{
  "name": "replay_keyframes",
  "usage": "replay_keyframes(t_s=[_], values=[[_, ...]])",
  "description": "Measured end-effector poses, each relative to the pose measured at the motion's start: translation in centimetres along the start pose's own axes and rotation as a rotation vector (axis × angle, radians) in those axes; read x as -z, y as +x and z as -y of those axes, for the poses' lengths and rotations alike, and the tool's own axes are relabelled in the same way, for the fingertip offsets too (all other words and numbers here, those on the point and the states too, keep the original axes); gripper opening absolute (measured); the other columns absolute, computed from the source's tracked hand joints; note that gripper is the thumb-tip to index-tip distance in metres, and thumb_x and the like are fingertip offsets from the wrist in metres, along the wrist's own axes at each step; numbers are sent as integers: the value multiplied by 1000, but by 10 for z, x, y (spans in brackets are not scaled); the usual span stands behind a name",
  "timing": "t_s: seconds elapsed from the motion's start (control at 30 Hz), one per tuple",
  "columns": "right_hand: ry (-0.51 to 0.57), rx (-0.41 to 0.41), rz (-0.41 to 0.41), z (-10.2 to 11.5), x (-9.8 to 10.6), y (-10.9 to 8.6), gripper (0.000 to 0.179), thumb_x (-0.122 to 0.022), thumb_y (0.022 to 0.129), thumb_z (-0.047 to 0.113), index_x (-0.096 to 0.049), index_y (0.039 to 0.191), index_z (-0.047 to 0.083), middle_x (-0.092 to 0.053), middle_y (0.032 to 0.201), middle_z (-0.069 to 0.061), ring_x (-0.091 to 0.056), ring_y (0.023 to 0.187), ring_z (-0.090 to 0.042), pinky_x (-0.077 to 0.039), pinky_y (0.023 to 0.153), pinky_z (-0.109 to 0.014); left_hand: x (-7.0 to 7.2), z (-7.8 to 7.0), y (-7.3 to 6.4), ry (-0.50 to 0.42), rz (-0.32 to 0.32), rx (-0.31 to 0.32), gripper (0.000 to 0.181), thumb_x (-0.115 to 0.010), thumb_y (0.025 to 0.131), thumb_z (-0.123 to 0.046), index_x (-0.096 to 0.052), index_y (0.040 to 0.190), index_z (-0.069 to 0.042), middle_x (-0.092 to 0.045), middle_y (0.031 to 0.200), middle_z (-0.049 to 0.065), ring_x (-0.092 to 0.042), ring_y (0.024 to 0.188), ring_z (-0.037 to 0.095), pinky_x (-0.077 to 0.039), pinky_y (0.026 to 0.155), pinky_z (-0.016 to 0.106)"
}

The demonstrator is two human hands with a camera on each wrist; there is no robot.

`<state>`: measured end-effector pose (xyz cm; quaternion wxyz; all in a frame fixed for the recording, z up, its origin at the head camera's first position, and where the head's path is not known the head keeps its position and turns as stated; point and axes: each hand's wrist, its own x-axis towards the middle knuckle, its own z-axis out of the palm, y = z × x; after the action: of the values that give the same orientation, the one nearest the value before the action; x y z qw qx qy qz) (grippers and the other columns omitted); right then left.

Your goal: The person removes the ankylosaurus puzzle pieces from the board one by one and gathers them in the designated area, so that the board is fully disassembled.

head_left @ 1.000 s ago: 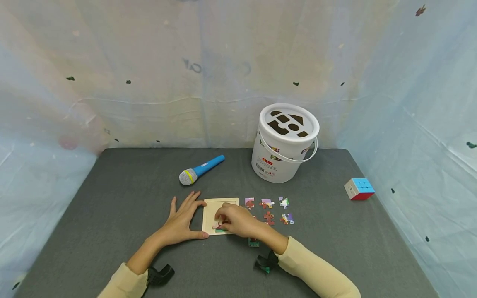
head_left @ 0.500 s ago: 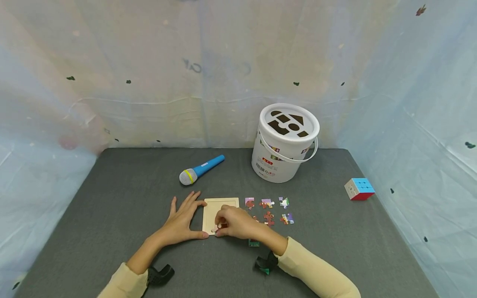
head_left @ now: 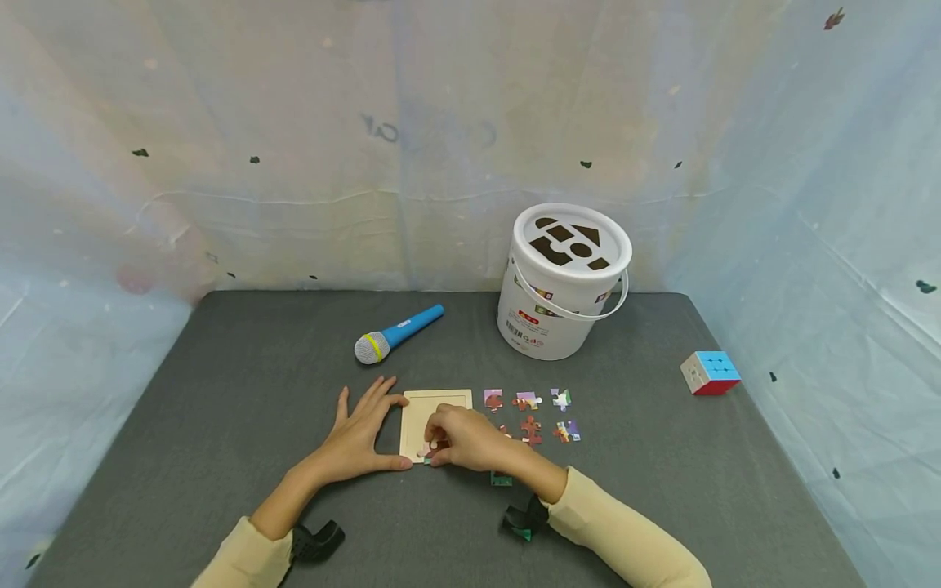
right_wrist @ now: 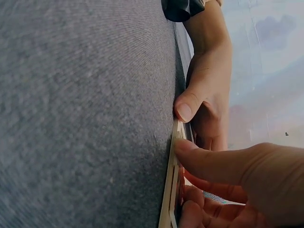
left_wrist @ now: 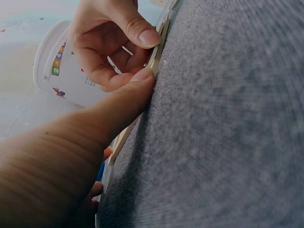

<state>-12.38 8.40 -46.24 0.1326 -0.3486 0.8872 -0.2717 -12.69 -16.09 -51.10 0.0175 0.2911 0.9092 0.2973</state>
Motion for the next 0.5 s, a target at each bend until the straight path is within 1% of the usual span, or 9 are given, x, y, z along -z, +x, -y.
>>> replay_keyframes(t_s=[0.23, 0.37, 0.5], values=[[-43, 6, -9, 0, 0, 1, 23, -83, 84, 19, -67, 98, 11, -57, 89, 3, -51, 71, -2, -44, 64, -18, 0, -1, 0, -3, 2, 5, 94, -79, 71, -66, -45, 143, -16, -21, 162, 20, -11, 150, 40, 9, 105, 76], [-37, 14, -18, 0, 0, 0, 24, -82, 85, 17, -67, 103, 10, -57, 88, 2, -50, 70, -2, -42, 63, -17, 0, -1, 0, -1, 1, 7, 94, -79, 71, -66, -45, 143, -16, -21, 162, 20, -11, 150, 40, 9, 105, 76], [-26, 28, -24, -1, -1, 0, 25, -82, 85, 17, -68, 104, 10, -56, 87, 2, -49, 70, -2, -41, 62, -17, 0, -2, 0, -2, 2, 9, 94, -79, 71, -67, -45, 143, -16, -21, 162, 20, -11, 150, 40, 9, 106, 75]])
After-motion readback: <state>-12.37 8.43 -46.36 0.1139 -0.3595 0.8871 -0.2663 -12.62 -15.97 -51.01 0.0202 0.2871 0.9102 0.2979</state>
